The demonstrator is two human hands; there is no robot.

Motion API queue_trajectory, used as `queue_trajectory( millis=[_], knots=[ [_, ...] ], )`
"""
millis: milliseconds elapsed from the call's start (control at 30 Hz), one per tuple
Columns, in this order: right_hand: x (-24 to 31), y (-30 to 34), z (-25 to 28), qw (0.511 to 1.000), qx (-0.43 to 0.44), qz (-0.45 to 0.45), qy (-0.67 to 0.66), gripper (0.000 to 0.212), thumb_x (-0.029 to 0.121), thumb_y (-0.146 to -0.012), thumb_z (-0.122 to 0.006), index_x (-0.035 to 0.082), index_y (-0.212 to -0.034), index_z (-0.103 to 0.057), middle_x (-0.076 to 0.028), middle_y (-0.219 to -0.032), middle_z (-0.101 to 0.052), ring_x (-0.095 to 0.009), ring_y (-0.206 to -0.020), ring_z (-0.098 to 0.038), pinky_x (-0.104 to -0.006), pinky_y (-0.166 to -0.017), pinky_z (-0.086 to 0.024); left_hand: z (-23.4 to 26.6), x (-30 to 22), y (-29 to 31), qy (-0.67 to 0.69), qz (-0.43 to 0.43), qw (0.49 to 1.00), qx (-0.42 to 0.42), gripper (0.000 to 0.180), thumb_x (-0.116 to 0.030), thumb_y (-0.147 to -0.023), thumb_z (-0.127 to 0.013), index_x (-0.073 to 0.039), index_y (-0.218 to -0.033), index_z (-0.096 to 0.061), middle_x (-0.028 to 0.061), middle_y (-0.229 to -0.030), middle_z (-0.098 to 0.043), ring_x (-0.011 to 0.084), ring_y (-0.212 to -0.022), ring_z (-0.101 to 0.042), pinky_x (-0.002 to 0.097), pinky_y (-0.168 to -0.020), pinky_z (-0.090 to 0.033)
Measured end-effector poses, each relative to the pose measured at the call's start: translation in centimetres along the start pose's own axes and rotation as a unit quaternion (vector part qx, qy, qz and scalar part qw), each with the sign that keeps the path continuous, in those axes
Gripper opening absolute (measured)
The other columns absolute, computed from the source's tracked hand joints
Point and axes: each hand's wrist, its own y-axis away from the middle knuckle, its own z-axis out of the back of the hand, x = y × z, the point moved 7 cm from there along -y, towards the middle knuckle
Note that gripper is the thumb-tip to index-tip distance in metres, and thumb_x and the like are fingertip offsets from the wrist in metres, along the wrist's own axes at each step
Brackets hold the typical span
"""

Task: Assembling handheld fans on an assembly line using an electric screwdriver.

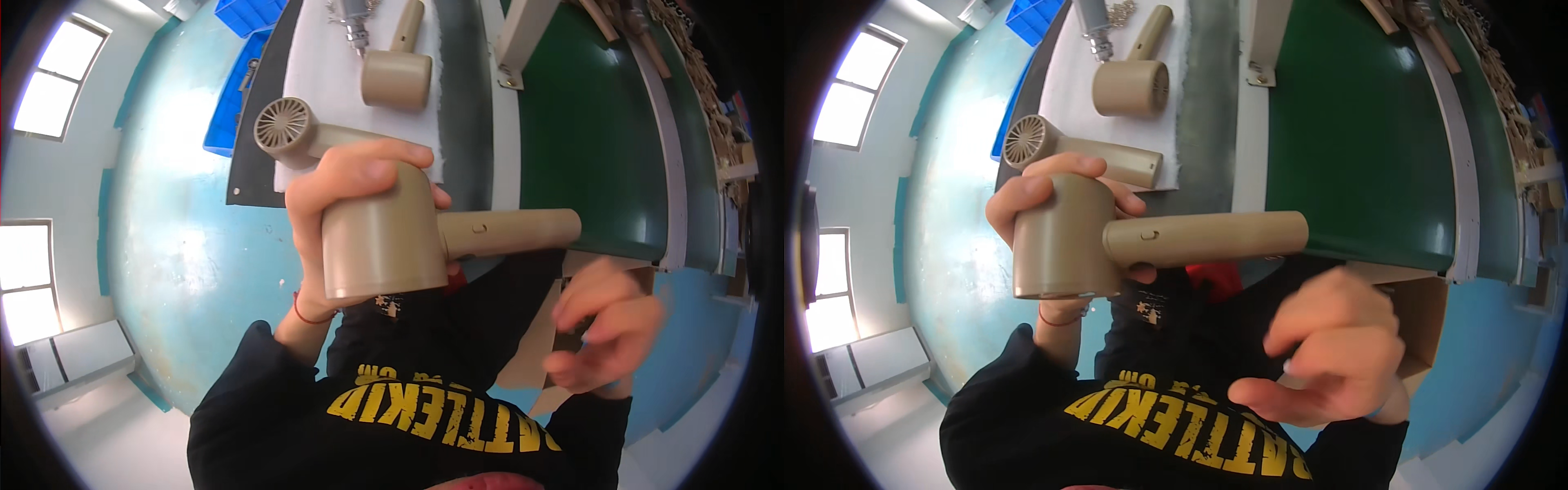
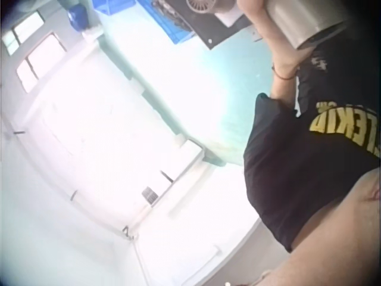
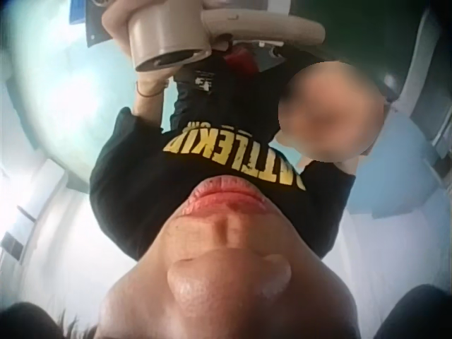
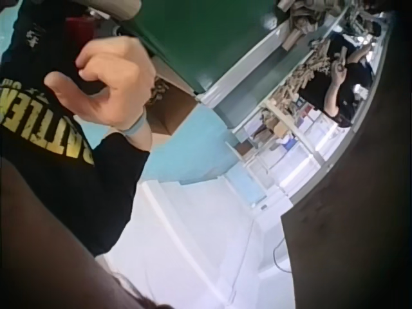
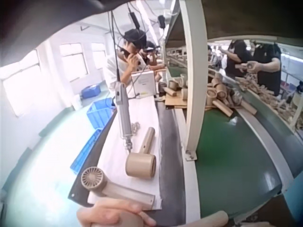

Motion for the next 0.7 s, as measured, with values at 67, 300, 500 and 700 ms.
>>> queue_trajectory(
  millis=[67,300,500,700],
  knots=[
    [-1.6,2.4,-1.9,0.99,0.088,-0.101,0.049,0.033,0.014,-0.07,-0.083,0.011,-0.076,-0.051,0.001,-0.056,-0.052,-0.014,-0.045,-0.049,-0.0233,-0.044,-0.036,0.2,-0.2,-0.2,-0.008,-0.007,1.0,0.012,0.092,-0.018,-0.06,-0.091,-0.015,-0.129,-0.03,0.0202,-0.122,-0.046,0.0277,-0.088,-0.064,0.0354,-0.073,-0.059],
    [-13.6,11.5,-7.4,0.908,0.183,-0.369,0.079,0.021,0.012,-0.08,-0.072,0.002,-0.093,-0.06,-0.01,-0.079,-0.062,-0.029,-0.07,-0.062,-0.0344,-0.064,-0.049,-0.1,0.0,-0.7,-0.004,-0.027,1.0,0.01,0.101,-0.015,-0.054,-0.093,-0.014,-0.131,-0.028,0.0199,-0.122,-0.047,0.0266,-0.086,-0.065,0.0358,-0.073,-0.058],
    [-19.9,15.9,-6.9,0.936,0.077,-0.251,0.235,0.037,0.021,-0.091,-0.061,0.002,-0.122,-0.056,-0.016,-0.117,-0.06,-0.034,-0.108,-0.057,-0.0423,-0.088,-0.047,-0.2,1.0,0.0,0.067,0.087,0.994,-0.027,0.105,-0.017,-0.052,-0.094,-0.011,-0.133,-0.028,0.0195,-0.123,-0.048,0.0241,-0.083,-0.065,0.033,-0.074,-0.057],
    [-27.4,22.1,-6.5,0.907,-0.014,-0.42,0.021,0.05,0.024,-0.09,-0.06,0.007,-0.135,-0.046,-0.017,-0.136,-0.049,-0.034,-0.126,-0.044,-0.0444,-0.103,-0.037,-0.7,1.8,-0.4,0.063,0.128,0.989,-0.049,0.099,-0.014,-0.054,-0.094,-0.005,-0.131,-0.034,0.015,-0.117,-0.057,0.016,-0.099,-0.058,0.0275,-0.082,-0.05]
  ],
)
